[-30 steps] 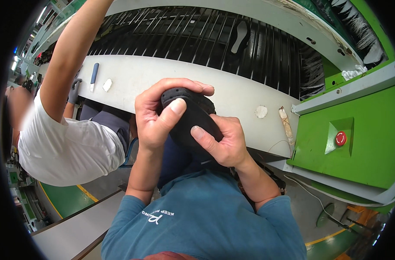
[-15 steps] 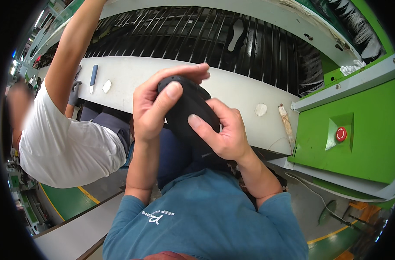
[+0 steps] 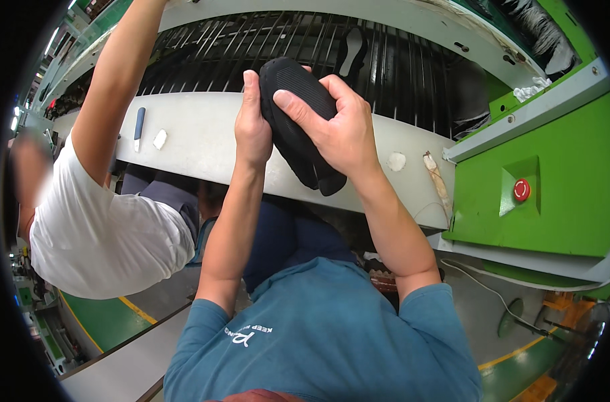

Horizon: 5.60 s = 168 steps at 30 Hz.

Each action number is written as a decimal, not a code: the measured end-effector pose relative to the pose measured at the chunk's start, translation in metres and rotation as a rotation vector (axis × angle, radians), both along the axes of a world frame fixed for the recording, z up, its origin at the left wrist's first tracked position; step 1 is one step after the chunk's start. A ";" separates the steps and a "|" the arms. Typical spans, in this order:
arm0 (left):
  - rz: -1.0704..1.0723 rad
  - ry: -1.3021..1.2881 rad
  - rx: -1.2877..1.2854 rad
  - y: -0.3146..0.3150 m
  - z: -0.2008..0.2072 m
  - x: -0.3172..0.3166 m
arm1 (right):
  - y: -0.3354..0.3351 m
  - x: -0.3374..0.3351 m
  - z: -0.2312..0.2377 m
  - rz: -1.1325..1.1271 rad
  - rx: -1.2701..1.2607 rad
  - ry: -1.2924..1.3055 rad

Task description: The person assembles footwear by hand on a factory line. They pick up a shoe upper and a sole, apply adhesive to the sole using a brush, and then press the sole onto the upper. The person repeats this process for multiple shoes, placing the finished products on a conveyor belt.

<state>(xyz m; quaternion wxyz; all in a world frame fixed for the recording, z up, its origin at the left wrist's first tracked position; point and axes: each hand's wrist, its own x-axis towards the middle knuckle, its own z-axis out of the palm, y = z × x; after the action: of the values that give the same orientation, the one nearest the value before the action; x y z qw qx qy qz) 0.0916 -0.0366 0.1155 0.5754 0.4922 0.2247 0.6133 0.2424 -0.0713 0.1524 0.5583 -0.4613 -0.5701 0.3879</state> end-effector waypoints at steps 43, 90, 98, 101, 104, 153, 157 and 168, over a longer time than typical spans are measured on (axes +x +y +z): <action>0.235 0.306 0.299 -0.056 0.014 -0.016 | -0.043 0.002 -0.005 0.114 0.189 -0.111; 0.258 0.431 0.579 -0.096 0.016 -0.028 | -0.046 0.023 -0.003 0.514 0.219 0.053; 0.254 0.565 0.683 -0.093 0.018 -0.029 | -0.043 0.017 0.006 0.595 0.285 -0.014; 0.230 0.583 0.697 -0.095 0.027 -0.026 | -0.056 0.015 0.011 0.466 0.264 -0.008; 0.199 0.633 0.714 -0.102 0.028 -0.021 | -0.064 0.016 0.006 0.397 0.293 0.049; 0.858 0.520 -0.088 -0.150 -0.094 -0.029 | -0.056 0.061 -0.074 0.137 -0.353 0.654; 0.448 0.270 0.016 -0.158 -0.112 -0.013 | -0.026 0.062 -0.064 0.009 -0.231 0.515; 0.522 0.235 -0.017 -0.019 -0.062 0.001 | -0.034 0.043 -0.021 0.006 0.168 -0.140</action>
<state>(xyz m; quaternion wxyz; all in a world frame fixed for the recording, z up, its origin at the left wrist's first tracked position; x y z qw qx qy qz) 0.0927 -0.0558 0.0531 0.3719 0.4807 0.4143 0.6775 0.2849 -0.1051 0.1318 0.5528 -0.4371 -0.6395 0.3073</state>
